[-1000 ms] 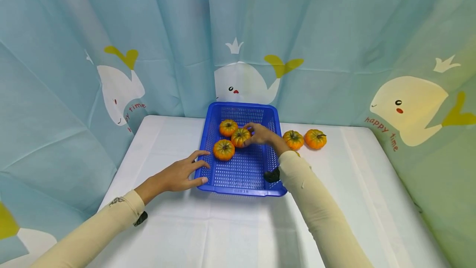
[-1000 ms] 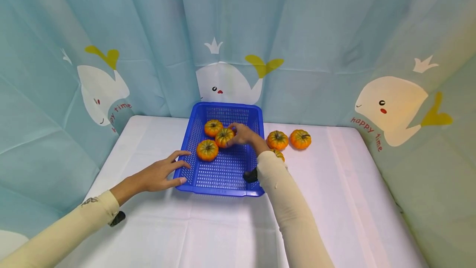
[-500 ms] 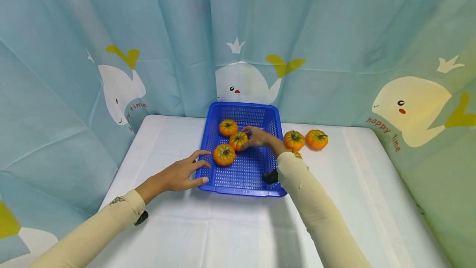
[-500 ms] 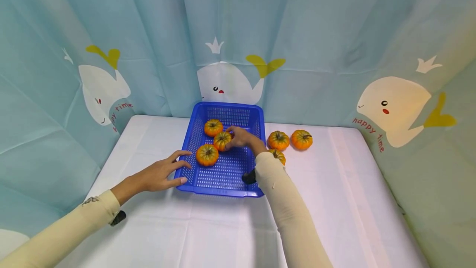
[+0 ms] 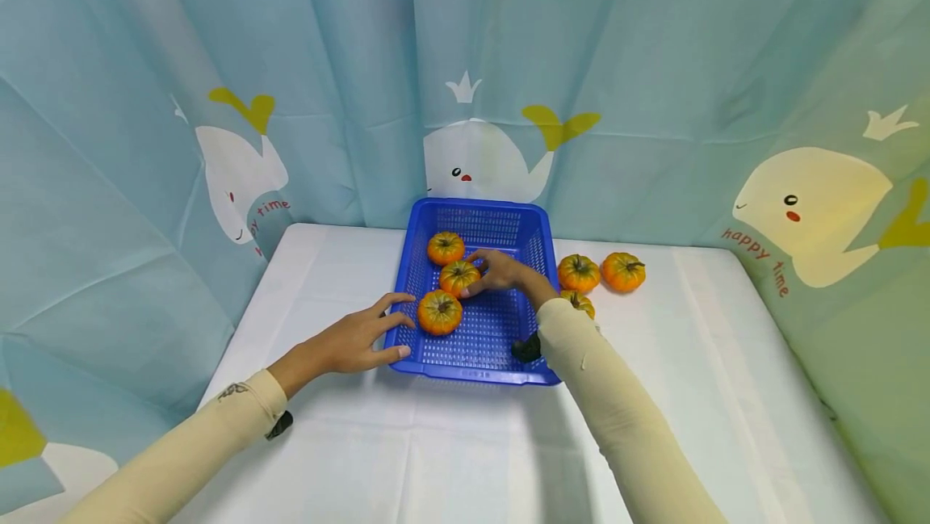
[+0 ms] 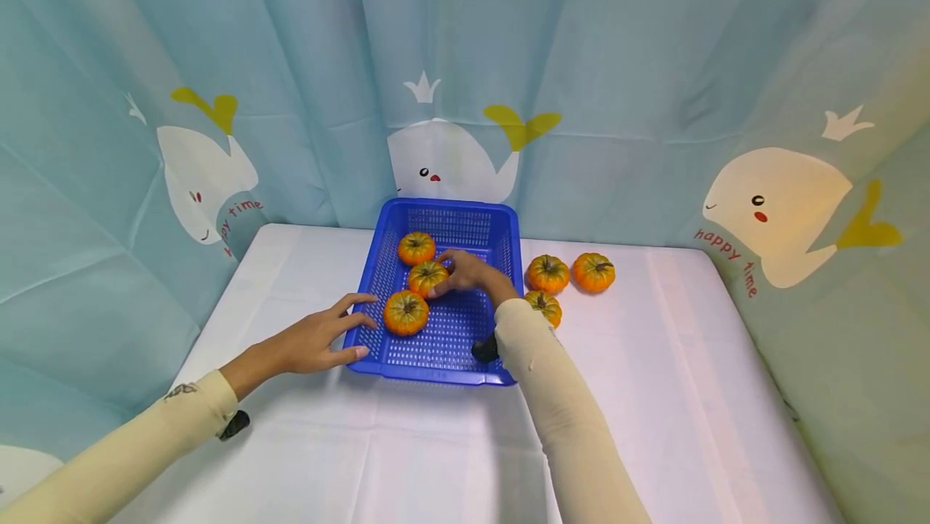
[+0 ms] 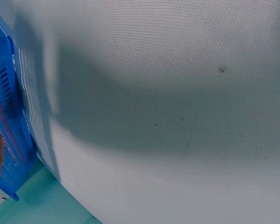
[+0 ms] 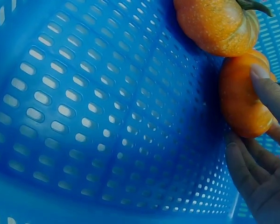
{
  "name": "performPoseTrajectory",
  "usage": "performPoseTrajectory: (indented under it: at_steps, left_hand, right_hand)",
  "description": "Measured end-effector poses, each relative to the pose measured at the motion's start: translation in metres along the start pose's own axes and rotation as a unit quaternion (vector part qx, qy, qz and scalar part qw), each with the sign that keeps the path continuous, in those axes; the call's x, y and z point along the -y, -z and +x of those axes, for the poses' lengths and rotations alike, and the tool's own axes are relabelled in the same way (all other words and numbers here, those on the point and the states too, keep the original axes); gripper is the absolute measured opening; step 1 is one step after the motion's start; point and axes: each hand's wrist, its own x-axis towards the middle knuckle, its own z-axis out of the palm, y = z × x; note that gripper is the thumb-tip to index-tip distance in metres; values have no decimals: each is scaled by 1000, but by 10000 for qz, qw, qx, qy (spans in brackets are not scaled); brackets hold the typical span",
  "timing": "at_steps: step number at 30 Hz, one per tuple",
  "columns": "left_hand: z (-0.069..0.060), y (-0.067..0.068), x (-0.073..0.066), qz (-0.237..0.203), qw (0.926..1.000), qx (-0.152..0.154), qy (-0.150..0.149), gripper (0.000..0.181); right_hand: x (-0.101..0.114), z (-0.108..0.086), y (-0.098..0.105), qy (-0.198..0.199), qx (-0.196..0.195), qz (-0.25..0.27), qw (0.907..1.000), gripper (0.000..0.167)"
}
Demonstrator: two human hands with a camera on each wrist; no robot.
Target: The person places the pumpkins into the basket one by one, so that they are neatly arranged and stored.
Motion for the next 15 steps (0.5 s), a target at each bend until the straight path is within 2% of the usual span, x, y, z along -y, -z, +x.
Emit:
performPoseTrajectory:
  at_steps: [15]
  left_hand:
    - [0, -1, 1, 0, 10000, -58, -81, 47]
  right_hand:
    - [7, 2, -6, 1, 66, -84, 9999, 75]
